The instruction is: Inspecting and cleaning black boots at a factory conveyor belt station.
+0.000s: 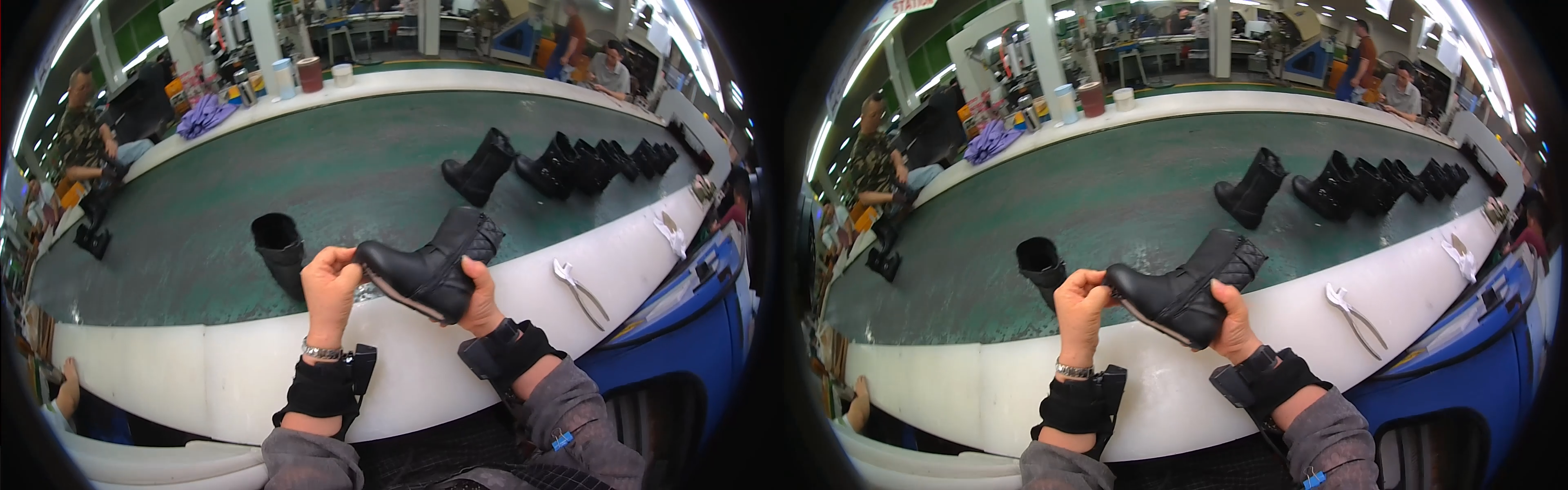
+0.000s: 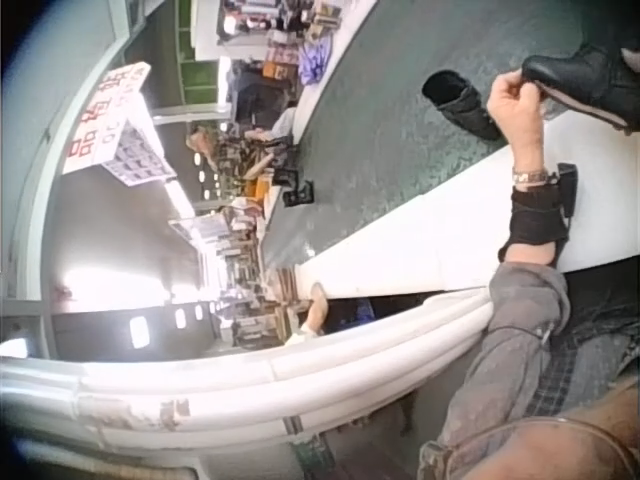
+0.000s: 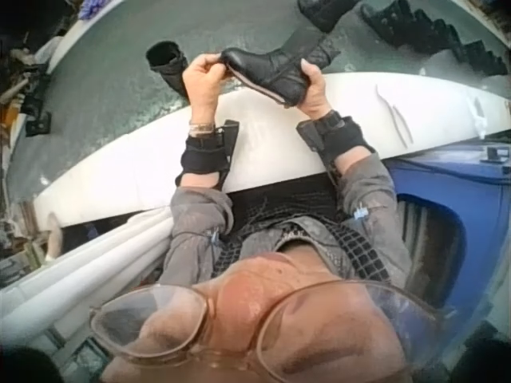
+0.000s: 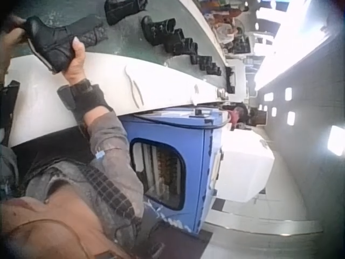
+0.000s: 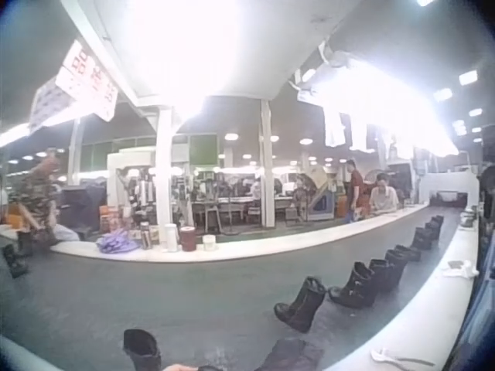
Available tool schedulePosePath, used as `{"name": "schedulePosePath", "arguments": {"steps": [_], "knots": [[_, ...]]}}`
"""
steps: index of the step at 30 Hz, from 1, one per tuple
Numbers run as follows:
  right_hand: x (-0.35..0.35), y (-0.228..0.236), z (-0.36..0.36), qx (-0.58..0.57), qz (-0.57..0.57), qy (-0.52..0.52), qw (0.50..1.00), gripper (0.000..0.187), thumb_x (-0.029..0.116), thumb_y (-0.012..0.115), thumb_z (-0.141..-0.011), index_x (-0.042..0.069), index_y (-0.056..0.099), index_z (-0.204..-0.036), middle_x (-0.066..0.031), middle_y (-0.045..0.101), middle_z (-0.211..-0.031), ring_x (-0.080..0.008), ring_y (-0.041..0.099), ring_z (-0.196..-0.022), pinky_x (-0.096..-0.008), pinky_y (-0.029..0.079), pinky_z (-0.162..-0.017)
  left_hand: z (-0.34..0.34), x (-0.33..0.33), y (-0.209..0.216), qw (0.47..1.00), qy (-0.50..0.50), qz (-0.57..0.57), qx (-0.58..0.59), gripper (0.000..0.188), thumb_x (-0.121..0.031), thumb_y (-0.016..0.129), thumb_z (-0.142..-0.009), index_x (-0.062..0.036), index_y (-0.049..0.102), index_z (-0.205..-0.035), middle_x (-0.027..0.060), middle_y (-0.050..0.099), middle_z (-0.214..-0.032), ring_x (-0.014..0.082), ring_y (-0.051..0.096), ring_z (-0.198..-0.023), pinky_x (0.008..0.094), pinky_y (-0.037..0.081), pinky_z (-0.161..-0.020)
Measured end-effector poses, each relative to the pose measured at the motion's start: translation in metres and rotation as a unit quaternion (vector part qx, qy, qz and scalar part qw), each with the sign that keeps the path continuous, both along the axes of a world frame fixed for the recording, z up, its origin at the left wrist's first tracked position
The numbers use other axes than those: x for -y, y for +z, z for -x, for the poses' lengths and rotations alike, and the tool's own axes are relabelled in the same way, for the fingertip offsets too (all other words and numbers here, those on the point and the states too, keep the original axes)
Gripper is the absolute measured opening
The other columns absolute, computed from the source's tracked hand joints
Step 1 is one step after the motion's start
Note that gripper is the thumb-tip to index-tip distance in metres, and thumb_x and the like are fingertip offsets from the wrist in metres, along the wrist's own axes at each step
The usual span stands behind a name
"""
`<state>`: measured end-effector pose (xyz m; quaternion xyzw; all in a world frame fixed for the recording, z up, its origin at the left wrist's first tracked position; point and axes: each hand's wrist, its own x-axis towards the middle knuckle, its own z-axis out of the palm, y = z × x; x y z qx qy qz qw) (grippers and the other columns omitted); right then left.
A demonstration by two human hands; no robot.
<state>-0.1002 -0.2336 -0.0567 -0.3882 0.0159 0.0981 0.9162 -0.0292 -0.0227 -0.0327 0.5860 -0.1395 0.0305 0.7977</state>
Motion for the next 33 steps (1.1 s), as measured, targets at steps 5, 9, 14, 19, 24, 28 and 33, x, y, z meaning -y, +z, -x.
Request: {"name": "schedulePosePath", "arguments": {"steps": [5, 9, 14, 19, 24, 28, 33], "knots": [[-0.009, -0.016, -0.006, 0.062, -0.044, -0.066, 0.995, 0.054, 0.029, 0.061, -0.085, -0.002, 0.049, -0.127, -0.0134, 0.058, -0.124, -0.0260, 0.055, -0.116, -0.0390, 0.039, -0.106, -0.001, -0.010, -0.006, 0.997, 0.054, -0.061, 0.019, 0.011, 0.001, 0.055, -0.085, 0.0043, 0.061, -0.094, 0.0061, 0.064, -0.081, 0.0140, 0.065, -0.071, 0.0273, 0.057, -0.064], [-0.002, -0.017, -0.005, 0.079, -0.005, -0.046, 0.996, 0.052, 0.026, 0.059, -0.085, 0.000, 0.048, -0.129, -0.0117, 0.057, -0.124, -0.0236, 0.055, -0.115, -0.0372, 0.040, -0.104, 0.003, 0.000, -0.007, 0.995, 0.078, -0.050, 0.048, 0.011, -0.004, 0.054, -0.090, 0.0022, 0.061, -0.097, 0.0028, 0.064, -0.080, 0.0092, 0.062, -0.068, 0.0219, 0.051, -0.062], [-0.016, -0.017, 0.002, 0.142, 0.156, -0.020, 0.977, 0.054, 0.018, 0.065, -0.079, 0.003, 0.049, -0.128, -0.0061, 0.053, -0.126, -0.0172, 0.049, -0.117, -0.0327, 0.038, -0.101, -0.006, -0.018, -0.017, 0.987, 0.130, -0.052, 0.085, 0.014, 0.002, 0.050, -0.090, 0.0030, 0.062, -0.098, 0.0018, 0.063, -0.084, 0.0058, 0.057, -0.075, 0.0184, 0.045, -0.068], [-0.019, -0.031, 0.011, 0.113, 0.206, 0.029, 0.972, 0.025, 0.015, 0.070, -0.079, 0.003, 0.065, -0.100, -0.0037, 0.063, -0.095, -0.0141, 0.059, -0.084, -0.0281, 0.048, -0.075, -0.009, -0.020, -0.028, 0.972, 0.183, -0.089, 0.118, 0.019, 0.004, 0.051, -0.086, -0.0005, 0.067, -0.096, 0.0013, 0.064, -0.090, 0.0079, 0.057, -0.083, 0.0220, 0.045, -0.076], [0.026, -0.079, 0.004, 0.137, 0.195, -0.095, 0.967, 0.063, 0.017, 0.063, -0.075, 0.002, 0.046, -0.133, -0.0064, 0.053, -0.127, -0.0198, 0.052, -0.115, -0.0350, 0.038, -0.103, -0.018, 0.004, -0.022, 0.996, 0.061, 0.020, 0.069, 0.020, 0.005, 0.050, -0.086, 0.0004, 0.063, -0.100, -0.0003, 0.063, -0.085, 0.0041, 0.057, -0.076, 0.0195, 0.047, -0.067], [-0.012, -0.040, 0.005, 0.150, 0.280, -0.078, 0.945, 0.077, 0.028, 0.068, -0.070, 0.001, 0.041, -0.137, -0.0103, 0.050, -0.129, -0.0234, 0.049, -0.119, -0.0366, 0.036, -0.104, -0.019, -0.023, -0.017, 0.997, 0.072, -0.007, 0.032, 0.016, 0.002, 0.051, -0.088, 0.0001, 0.063, -0.099, 0.0005, 0.064, -0.084, 0.0047, 0.059, -0.076, 0.0199, 0.048, -0.067], [-0.029, -0.020, 0.002, 0.312, 0.504, -0.107, 0.798, 0.072, 0.021, 0.063, -0.077, 0.001, 0.037, -0.140, -0.0158, 0.043, -0.138, -0.0248, 0.045, -0.125, -0.0363, 0.034, -0.107, -0.020, -0.040, -0.006, 0.998, 0.022, -0.001, -0.065, 0.014, -0.003, 0.050, -0.088, -0.0008, 0.064, -0.090, 0.0016, 0.063, -0.079, 0.0042, 0.057, -0.070, 0.0191, 0.045, -0.060]]}}
